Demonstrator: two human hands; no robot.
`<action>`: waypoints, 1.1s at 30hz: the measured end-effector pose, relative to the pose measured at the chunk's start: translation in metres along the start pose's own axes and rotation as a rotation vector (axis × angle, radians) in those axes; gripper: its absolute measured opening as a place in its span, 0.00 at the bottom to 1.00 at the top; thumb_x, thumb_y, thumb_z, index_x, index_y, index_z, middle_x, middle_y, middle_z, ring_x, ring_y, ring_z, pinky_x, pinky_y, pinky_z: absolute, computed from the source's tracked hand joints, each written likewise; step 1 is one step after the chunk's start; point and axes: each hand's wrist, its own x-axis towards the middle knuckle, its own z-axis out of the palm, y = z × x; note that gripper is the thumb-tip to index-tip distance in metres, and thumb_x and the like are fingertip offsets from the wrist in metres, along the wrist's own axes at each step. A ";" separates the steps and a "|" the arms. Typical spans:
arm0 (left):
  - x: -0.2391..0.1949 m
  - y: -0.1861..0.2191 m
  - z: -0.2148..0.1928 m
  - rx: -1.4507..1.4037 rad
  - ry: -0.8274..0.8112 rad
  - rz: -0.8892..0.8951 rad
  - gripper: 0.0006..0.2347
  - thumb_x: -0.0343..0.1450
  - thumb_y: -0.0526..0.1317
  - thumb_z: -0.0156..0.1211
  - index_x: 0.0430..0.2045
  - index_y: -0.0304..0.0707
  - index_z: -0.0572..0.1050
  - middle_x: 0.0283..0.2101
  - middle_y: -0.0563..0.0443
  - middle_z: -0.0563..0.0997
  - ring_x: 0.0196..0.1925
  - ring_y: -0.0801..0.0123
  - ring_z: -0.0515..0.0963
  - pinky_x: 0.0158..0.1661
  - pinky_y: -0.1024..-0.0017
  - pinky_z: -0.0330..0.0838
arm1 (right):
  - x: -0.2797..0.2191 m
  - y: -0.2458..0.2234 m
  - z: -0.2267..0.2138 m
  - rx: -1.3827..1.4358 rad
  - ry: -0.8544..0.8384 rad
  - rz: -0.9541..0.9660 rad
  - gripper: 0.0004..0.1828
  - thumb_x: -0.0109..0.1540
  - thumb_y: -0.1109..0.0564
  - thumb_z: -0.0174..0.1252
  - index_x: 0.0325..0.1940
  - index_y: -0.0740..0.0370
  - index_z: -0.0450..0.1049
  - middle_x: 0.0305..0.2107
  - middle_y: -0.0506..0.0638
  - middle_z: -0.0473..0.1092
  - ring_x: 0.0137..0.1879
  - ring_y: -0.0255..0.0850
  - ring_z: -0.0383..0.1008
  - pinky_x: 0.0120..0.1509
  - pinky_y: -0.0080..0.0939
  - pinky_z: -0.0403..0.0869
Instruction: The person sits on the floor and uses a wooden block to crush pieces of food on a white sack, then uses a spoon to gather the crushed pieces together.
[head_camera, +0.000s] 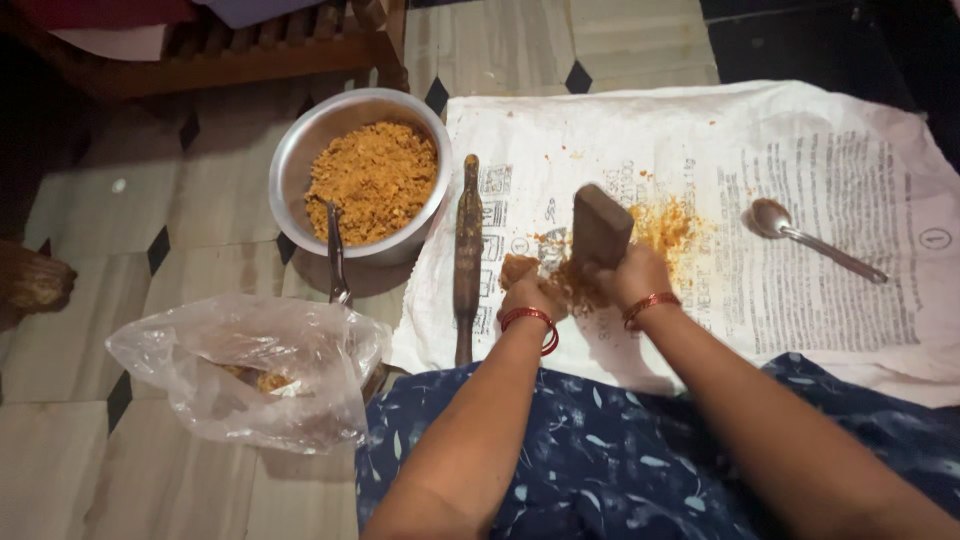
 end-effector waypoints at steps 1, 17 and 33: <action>-0.002 0.000 -0.001 0.003 -0.006 -0.003 0.30 0.63 0.41 0.71 0.62 0.51 0.71 0.55 0.43 0.82 0.60 0.55 0.78 0.66 0.66 0.66 | -0.002 0.000 -0.008 0.000 -0.005 0.005 0.28 0.55 0.44 0.74 0.48 0.68 0.79 0.40 0.64 0.79 0.45 0.52 0.82 0.52 0.47 0.79; -0.013 0.017 -0.020 0.071 -0.080 -0.123 0.21 0.60 0.47 0.71 0.47 0.48 0.78 0.51 0.44 0.82 0.58 0.54 0.80 0.61 0.62 0.69 | 0.014 0.007 -0.001 0.107 0.048 -0.071 0.29 0.53 0.42 0.74 0.46 0.69 0.80 0.36 0.64 0.79 0.42 0.51 0.83 0.48 0.47 0.79; -0.020 0.021 -0.020 0.071 -0.039 -0.094 0.20 0.60 0.51 0.71 0.45 0.48 0.80 0.50 0.46 0.83 0.56 0.55 0.81 0.58 0.63 0.72 | 0.020 0.025 -0.003 0.230 0.144 -0.090 0.29 0.52 0.44 0.75 0.45 0.69 0.80 0.37 0.62 0.79 0.40 0.47 0.83 0.46 0.46 0.80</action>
